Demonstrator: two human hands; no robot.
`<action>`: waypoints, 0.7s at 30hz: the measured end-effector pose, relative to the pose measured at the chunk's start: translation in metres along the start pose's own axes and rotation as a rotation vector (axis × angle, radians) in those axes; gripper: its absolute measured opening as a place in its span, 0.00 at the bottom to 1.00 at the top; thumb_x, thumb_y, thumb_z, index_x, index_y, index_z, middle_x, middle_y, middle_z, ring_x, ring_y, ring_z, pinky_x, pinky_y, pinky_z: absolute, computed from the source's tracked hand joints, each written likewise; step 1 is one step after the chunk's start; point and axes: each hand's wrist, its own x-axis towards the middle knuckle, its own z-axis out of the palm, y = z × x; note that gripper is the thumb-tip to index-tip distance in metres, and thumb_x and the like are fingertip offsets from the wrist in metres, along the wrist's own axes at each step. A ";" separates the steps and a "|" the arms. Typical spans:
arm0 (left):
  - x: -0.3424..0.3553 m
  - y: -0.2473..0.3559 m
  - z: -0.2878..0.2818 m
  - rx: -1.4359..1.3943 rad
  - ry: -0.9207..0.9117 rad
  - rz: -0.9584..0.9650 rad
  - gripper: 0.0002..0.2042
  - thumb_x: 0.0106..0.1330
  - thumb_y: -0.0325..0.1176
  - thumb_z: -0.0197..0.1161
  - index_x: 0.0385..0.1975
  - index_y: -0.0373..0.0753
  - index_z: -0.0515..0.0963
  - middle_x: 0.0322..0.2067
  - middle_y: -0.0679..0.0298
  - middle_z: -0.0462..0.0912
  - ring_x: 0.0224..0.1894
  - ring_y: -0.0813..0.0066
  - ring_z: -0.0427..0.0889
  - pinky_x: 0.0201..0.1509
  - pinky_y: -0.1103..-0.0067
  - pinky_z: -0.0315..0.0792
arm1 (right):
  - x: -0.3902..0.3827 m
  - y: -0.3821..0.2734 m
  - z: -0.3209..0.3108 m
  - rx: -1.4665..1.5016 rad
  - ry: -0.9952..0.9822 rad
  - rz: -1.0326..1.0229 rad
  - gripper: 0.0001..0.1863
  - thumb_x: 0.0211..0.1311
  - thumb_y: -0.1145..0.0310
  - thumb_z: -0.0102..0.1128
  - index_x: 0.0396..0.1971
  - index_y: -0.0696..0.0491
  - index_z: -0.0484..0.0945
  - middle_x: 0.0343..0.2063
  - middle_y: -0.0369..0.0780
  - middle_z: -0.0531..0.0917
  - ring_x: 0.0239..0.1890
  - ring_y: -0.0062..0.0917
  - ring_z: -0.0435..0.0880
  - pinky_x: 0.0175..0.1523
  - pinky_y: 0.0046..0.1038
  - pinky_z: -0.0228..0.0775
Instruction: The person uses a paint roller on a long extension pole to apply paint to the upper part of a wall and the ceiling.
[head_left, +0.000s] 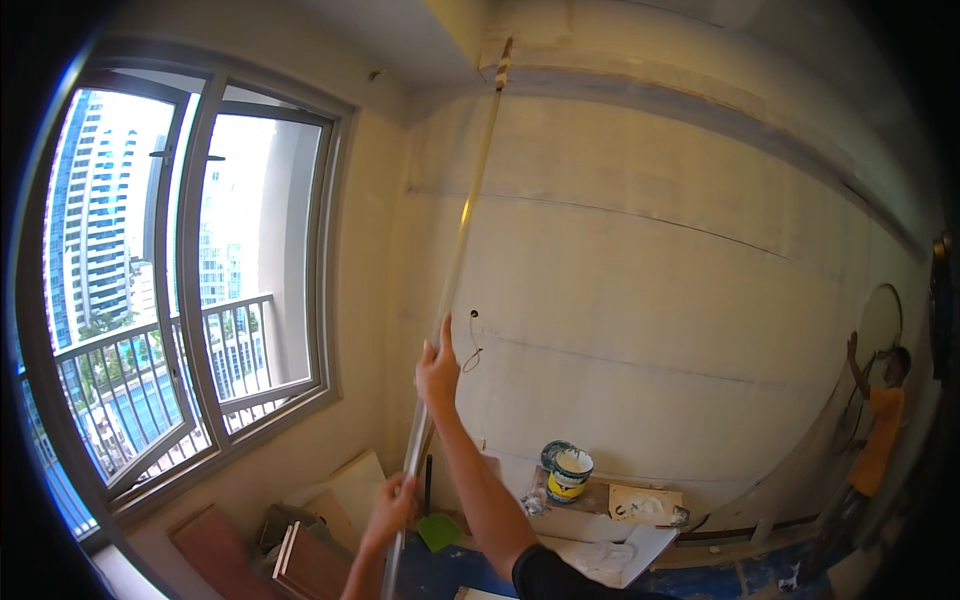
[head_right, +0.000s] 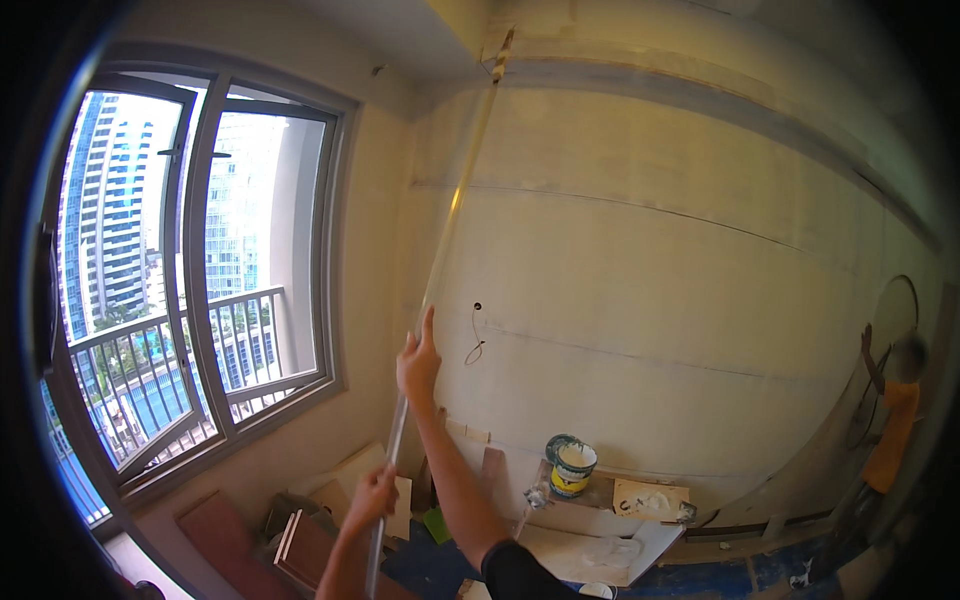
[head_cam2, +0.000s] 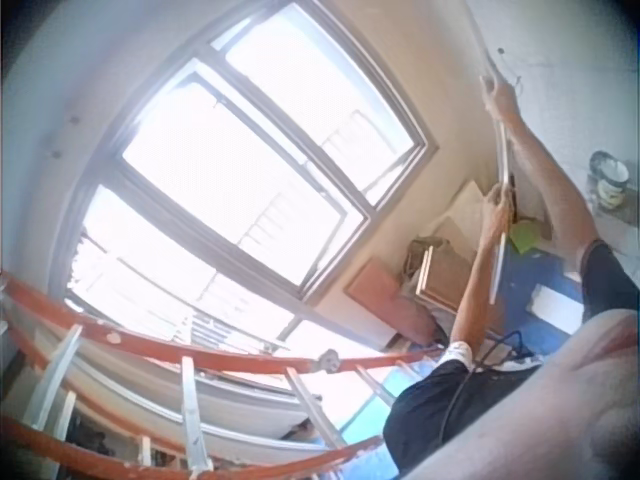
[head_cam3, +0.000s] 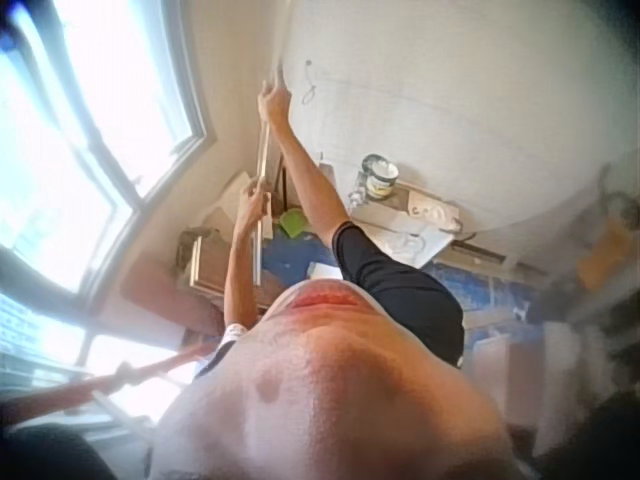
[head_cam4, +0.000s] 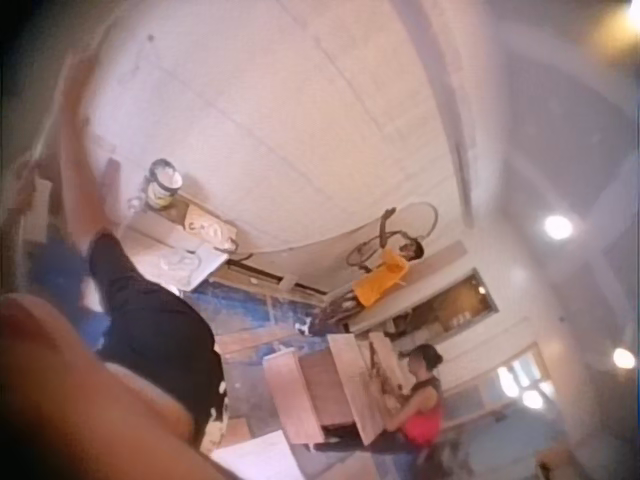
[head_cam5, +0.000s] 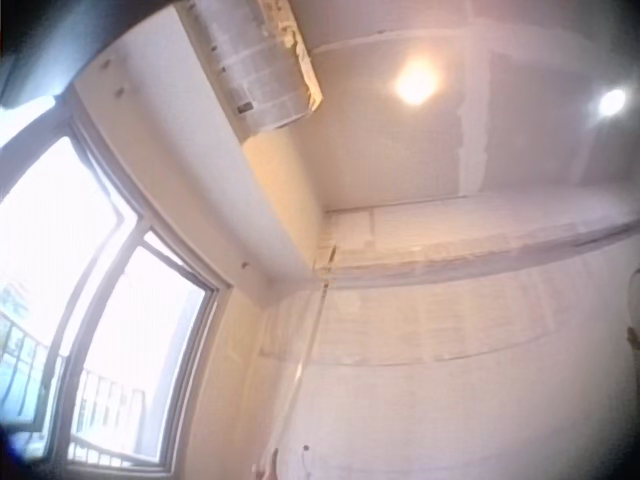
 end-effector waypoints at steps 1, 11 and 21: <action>0.020 0.014 -0.004 -0.045 -0.031 0.028 0.17 0.72 0.46 0.52 0.34 0.37 0.77 0.11 0.71 0.67 0.10 0.84 0.66 0.12 0.82 0.59 | 0.028 -0.013 0.007 0.022 -0.014 0.008 0.36 0.66 0.74 0.52 0.71 0.44 0.50 0.18 0.49 0.78 0.17 0.39 0.77 0.28 0.39 0.68; 0.116 0.129 -0.009 -0.050 -0.123 0.133 0.19 0.73 0.49 0.50 0.34 0.38 0.76 0.11 0.73 0.62 0.10 0.86 0.59 0.12 0.83 0.55 | 0.178 -0.058 0.048 0.126 0.080 -0.072 0.36 0.66 0.75 0.50 0.71 0.42 0.48 0.35 0.51 0.83 0.32 0.42 0.84 0.40 0.38 0.75; 0.076 0.050 -0.049 -0.079 -0.106 0.055 0.17 0.74 0.48 0.48 0.35 0.40 0.73 0.11 0.77 0.57 0.11 0.88 0.54 0.13 0.84 0.51 | 0.083 -0.029 0.071 0.145 -0.039 0.007 0.39 0.66 0.75 0.52 0.72 0.38 0.46 0.43 0.55 0.81 0.25 0.40 0.82 0.33 0.38 0.73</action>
